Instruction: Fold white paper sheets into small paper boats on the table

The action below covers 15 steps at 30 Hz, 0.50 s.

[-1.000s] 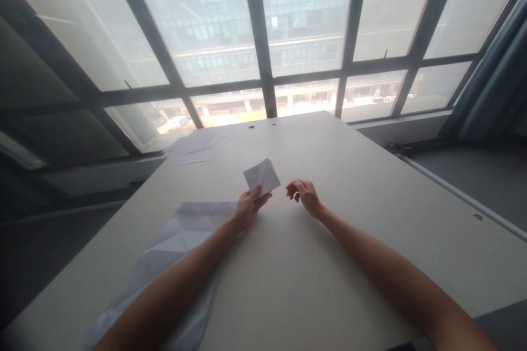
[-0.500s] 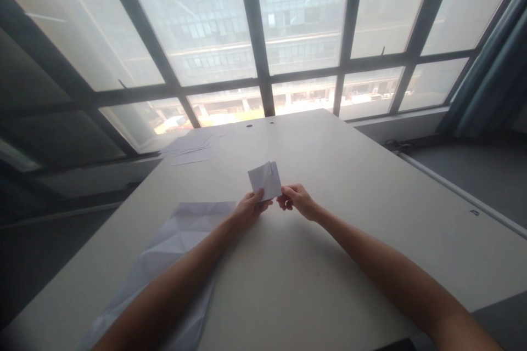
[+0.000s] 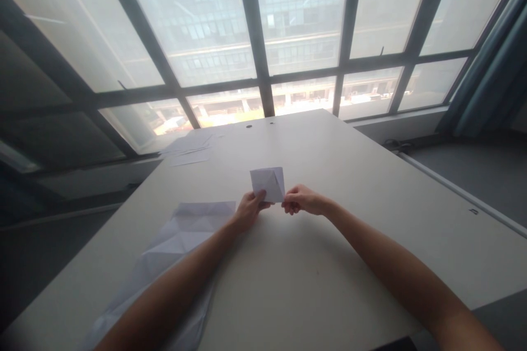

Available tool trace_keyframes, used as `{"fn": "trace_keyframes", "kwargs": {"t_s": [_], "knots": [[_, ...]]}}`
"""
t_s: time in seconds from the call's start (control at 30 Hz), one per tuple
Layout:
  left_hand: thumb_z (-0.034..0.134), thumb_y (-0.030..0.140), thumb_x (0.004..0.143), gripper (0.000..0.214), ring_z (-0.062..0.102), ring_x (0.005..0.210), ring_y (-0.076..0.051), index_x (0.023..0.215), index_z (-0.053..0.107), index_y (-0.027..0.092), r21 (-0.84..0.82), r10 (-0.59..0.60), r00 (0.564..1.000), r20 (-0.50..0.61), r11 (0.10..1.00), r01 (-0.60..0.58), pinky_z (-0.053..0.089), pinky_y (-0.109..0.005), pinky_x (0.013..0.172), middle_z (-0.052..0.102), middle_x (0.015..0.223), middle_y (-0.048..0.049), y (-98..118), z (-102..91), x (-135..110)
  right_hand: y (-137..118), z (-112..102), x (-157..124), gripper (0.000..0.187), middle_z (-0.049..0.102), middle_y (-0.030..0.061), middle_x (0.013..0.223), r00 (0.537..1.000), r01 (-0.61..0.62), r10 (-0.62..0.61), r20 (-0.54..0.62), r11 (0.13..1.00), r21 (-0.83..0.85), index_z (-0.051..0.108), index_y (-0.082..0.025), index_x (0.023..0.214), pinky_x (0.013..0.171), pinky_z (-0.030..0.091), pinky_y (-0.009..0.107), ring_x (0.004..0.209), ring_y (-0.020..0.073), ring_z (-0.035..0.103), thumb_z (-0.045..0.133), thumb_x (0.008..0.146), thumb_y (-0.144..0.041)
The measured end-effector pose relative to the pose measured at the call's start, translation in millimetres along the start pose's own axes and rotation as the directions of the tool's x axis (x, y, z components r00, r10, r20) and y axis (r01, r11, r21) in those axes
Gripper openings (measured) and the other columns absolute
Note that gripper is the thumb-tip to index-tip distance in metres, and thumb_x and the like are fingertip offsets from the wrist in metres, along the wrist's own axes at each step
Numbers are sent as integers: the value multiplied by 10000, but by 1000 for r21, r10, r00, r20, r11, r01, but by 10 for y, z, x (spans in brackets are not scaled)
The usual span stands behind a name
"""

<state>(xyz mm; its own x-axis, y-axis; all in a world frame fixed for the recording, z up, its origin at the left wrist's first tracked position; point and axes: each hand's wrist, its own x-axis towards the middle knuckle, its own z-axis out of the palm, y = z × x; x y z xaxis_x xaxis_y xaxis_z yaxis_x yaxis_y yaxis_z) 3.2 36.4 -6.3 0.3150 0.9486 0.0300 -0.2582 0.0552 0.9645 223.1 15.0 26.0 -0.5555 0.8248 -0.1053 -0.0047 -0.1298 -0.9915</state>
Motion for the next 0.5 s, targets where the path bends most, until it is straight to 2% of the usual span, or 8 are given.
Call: {"fn": "trace_keyframes", "kwargs": {"t_s": [0.33,0.43,0.5], "knots": [[734,545,741,508,657,648,-172,857,681,54,34,-39,997,72,999,37,515,-271,631,702,759,-118,19,-1,-9,-60,-100,-50,273,728,95,703,988,-72,79,136,996,-56,721,-88,788,483,437,189,581,139,664,710,725,-353],[731,543,747,512,665,621,-169,880,678,52,58,-84,992,92,995,79,512,-262,612,708,765,-125,46,-8,-18,-113,-110,-84,288,740,110,761,978,-58,78,191,993,-107,722,-92,816,500,466,205,631,169,694,700,749,-372],[734,539,748,508,670,609,-168,891,675,54,68,-108,990,87,992,102,508,-250,593,712,766,-128,60,-13,-22,-124,-118,-90,277,736,99,743,982,-38,60,177,991,-127,718,-97,796,497,467,202,614,159,687,699,758,-370]]}}
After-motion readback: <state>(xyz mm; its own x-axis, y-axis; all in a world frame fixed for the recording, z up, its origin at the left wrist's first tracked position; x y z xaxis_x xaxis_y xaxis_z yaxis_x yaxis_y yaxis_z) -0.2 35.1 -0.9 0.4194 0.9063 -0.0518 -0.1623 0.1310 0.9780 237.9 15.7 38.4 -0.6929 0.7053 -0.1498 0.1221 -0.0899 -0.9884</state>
